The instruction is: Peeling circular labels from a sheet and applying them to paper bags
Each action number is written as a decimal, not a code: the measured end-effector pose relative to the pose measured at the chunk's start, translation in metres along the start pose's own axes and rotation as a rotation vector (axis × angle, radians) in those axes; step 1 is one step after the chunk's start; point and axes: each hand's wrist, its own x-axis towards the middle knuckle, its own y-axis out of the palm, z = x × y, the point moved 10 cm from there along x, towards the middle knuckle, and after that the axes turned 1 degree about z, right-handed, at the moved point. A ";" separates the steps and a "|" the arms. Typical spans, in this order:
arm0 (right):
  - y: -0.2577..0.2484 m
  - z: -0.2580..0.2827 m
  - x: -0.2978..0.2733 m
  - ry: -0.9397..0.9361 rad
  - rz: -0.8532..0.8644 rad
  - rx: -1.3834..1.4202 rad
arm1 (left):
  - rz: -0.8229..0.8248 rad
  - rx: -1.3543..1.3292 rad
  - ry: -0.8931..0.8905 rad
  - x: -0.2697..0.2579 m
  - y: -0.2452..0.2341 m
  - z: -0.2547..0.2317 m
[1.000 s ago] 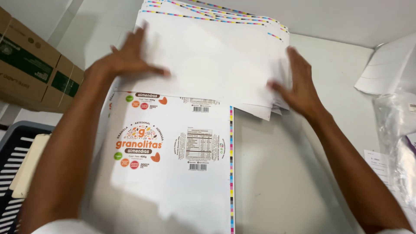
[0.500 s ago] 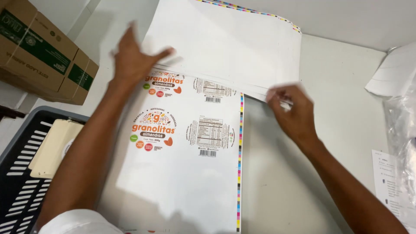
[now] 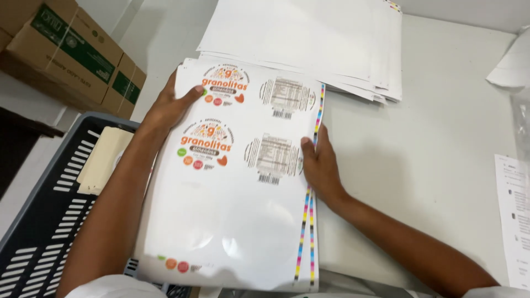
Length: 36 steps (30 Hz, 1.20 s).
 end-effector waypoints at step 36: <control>-0.013 -0.069 0.049 -0.277 -0.006 0.152 | 0.084 -0.388 -0.091 0.041 -0.017 0.076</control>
